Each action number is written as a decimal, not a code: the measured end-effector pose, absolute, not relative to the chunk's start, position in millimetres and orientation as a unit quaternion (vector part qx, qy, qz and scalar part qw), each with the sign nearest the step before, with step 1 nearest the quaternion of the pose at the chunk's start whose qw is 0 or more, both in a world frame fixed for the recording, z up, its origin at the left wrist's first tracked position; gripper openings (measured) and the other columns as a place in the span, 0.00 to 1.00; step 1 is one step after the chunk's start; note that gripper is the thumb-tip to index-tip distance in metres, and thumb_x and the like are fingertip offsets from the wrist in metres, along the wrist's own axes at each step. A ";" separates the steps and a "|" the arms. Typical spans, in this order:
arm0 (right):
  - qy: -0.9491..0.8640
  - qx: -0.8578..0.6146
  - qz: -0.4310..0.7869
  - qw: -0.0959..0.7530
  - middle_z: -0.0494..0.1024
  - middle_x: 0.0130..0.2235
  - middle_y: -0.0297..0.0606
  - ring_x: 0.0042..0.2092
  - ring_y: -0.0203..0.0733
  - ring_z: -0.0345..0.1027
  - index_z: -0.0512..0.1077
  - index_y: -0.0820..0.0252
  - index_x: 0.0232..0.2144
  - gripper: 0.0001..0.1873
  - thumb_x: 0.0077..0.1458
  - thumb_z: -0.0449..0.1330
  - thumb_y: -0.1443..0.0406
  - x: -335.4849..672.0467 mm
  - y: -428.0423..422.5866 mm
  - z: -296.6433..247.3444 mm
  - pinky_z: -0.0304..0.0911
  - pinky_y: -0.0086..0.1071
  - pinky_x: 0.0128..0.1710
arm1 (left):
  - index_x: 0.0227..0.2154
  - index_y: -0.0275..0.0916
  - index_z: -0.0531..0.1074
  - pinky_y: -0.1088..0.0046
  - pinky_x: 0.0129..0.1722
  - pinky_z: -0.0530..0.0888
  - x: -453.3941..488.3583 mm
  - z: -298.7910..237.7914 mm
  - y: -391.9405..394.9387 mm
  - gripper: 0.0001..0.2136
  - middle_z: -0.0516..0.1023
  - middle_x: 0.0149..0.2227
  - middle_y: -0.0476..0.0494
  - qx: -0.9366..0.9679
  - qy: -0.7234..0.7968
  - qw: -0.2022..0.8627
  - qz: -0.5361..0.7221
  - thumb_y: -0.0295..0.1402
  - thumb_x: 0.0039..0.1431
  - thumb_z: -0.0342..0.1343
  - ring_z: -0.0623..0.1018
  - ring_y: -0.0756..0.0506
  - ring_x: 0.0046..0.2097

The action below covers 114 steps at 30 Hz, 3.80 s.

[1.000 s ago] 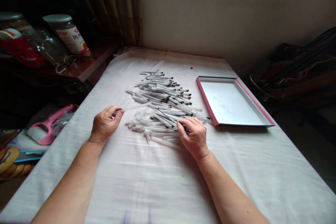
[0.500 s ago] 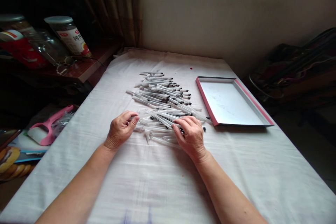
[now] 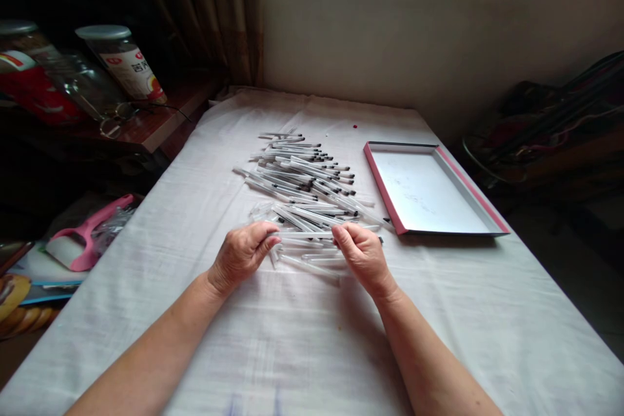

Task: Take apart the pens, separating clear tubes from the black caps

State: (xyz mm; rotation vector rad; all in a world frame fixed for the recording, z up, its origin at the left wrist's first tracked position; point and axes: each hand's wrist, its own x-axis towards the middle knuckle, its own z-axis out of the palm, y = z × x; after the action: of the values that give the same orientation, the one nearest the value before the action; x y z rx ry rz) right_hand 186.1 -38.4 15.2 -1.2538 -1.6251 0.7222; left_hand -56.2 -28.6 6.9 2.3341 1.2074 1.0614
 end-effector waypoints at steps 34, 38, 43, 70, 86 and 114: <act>-0.719 -0.553 0.052 0.419 0.81 0.35 0.39 0.38 0.45 0.74 0.76 0.54 0.33 0.09 0.60 0.56 0.62 208.4 -17.6 -2.4 0.68 0.38 0.42 | 0.40 0.41 0.76 0.63 0.51 0.73 -91.5 -9.5 -0.9 0.11 0.80 0.43 0.42 0.782 0.498 0.110 0.359 0.38 0.63 0.52 0.78 0.43 0.47; -0.719 -0.584 0.041 0.374 0.81 0.40 0.41 0.43 0.48 0.74 0.78 0.54 0.38 0.08 0.57 0.59 0.63 211.5 8.8 4.0 0.68 0.39 0.42 | 0.41 0.42 0.76 0.61 0.52 0.73 -90.9 -12.4 0.4 0.10 0.79 0.45 0.42 0.780 0.492 0.101 0.372 0.38 0.63 0.52 0.77 0.42 0.49; -0.736 -0.610 0.019 0.293 0.81 0.42 0.42 0.43 0.48 0.73 0.78 0.54 0.39 0.10 0.54 0.62 0.66 206.5 43.0 -1.4 0.67 0.39 0.42 | 0.40 0.42 0.75 0.61 0.52 0.73 -92.5 -15.1 1.5 0.10 0.80 0.44 0.42 0.779 0.493 0.096 0.376 0.38 0.63 0.52 0.78 0.42 0.48; -0.831 -0.556 0.027 0.010 0.81 0.44 0.42 0.48 0.48 0.71 0.81 0.55 0.39 0.15 0.60 0.53 0.63 109.9 55.7 41.7 0.64 0.35 0.44 | 0.39 0.41 0.75 0.63 0.50 0.73 -92.2 -22.6 3.1 0.08 0.80 0.43 0.44 0.780 0.490 0.082 0.381 0.34 0.63 0.52 0.78 0.43 0.47; -0.851 -0.499 0.106 0.123 0.82 0.36 0.41 0.38 0.43 0.75 0.75 0.56 0.38 0.11 0.62 0.53 0.63 106.5 22.7 60.4 0.63 0.31 0.38 | 0.56 0.38 0.65 0.53 0.56 0.67 -97.0 -7.9 0.9 0.19 0.66 0.59 0.29 0.727 0.527 -0.144 0.416 0.32 0.62 0.55 0.68 0.33 0.60; -0.594 -0.490 0.481 0.419 0.81 0.29 0.39 0.31 0.40 0.72 0.76 0.60 0.30 0.15 0.47 0.62 0.54 169.0 19.8 27.0 0.68 0.32 0.33 | 0.35 0.40 0.73 0.68 0.37 0.72 -82.6 -4.3 -11.8 0.13 0.80 0.30 0.45 0.810 0.470 -0.036 0.350 0.39 0.68 0.46 0.77 0.45 0.33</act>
State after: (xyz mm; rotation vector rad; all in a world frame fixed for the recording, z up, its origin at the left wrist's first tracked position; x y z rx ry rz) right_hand 169.0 19.8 27.0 -1.2280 -1.4910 1.2070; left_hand -82.6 -11.8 -4.3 2.6034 1.5104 1.1244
